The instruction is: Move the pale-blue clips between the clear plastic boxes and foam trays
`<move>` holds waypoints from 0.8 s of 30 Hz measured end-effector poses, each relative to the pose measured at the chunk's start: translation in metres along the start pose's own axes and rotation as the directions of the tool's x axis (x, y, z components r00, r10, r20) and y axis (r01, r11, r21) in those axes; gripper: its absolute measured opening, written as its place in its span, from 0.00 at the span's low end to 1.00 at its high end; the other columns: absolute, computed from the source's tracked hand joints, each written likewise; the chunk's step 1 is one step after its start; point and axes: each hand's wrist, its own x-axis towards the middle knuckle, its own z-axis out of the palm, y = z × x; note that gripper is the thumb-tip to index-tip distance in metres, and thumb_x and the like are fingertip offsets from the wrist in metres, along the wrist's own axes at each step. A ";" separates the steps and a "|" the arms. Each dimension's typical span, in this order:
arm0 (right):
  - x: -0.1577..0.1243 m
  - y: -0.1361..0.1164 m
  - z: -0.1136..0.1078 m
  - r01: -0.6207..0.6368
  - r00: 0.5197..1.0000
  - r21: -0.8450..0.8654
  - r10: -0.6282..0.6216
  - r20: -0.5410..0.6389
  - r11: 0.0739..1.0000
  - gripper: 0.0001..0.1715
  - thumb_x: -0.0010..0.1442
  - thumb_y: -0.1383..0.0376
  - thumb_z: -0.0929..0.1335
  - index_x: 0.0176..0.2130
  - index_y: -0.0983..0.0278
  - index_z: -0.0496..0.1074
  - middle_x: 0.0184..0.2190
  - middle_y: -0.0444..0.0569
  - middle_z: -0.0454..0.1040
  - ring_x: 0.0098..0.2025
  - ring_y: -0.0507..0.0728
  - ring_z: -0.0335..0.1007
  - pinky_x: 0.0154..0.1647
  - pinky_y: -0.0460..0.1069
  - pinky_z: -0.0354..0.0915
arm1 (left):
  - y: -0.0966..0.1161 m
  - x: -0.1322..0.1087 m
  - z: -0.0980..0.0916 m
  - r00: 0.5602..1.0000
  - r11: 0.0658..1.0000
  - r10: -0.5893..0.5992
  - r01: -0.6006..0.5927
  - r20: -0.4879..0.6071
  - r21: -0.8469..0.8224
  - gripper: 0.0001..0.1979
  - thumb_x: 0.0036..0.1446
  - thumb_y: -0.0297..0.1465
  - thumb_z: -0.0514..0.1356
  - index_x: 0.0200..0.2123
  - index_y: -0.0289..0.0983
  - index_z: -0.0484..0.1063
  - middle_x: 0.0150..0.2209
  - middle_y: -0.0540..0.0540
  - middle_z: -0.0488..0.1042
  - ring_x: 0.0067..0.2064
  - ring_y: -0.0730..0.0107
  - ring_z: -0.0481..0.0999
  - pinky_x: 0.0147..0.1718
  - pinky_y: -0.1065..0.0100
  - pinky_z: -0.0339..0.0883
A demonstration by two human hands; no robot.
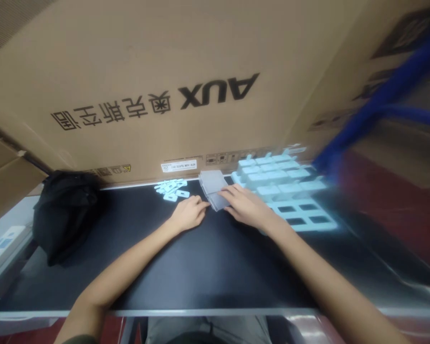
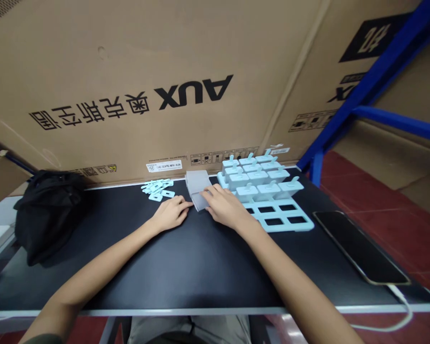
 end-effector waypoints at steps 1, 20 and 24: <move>0.001 0.001 0.002 -0.003 1.000 -0.007 0.003 -0.007 1.000 0.23 0.65 0.69 0.66 0.59 0.63 0.70 0.57 0.59 0.71 0.58 0.67 0.66 0.52 0.60 0.69 | 0.000 0.001 0.000 1.000 1.000 0.000 0.000 0.008 0.004 0.18 0.70 0.31 0.52 0.59 0.42 0.73 0.42 0.44 0.73 0.43 0.61 0.75 0.44 0.62 0.73; -0.060 0.012 -0.049 -0.246 0.771 0.037 0.219 -0.598 0.968 0.20 0.67 0.61 0.65 0.55 0.64 0.69 0.48 0.60 0.76 0.51 0.67 0.70 0.56 0.61 0.66 | 0.002 0.000 0.005 1.000 1.000 0.001 -0.001 0.006 -0.009 0.19 0.70 0.30 0.51 0.60 0.41 0.72 0.44 0.43 0.71 0.43 0.60 0.73 0.46 0.59 0.73; -0.099 0.056 -0.055 -0.689 0.523 0.183 0.656 -0.544 0.701 0.20 0.67 0.60 0.62 0.52 0.70 0.71 0.43 0.65 0.76 0.44 0.65 0.72 0.48 0.56 0.67 | 0.002 0.000 0.007 1.000 1.000 0.003 -0.003 -0.019 -0.011 0.18 0.70 0.30 0.50 0.58 0.40 0.72 0.43 0.42 0.72 0.44 0.60 0.74 0.47 0.59 0.73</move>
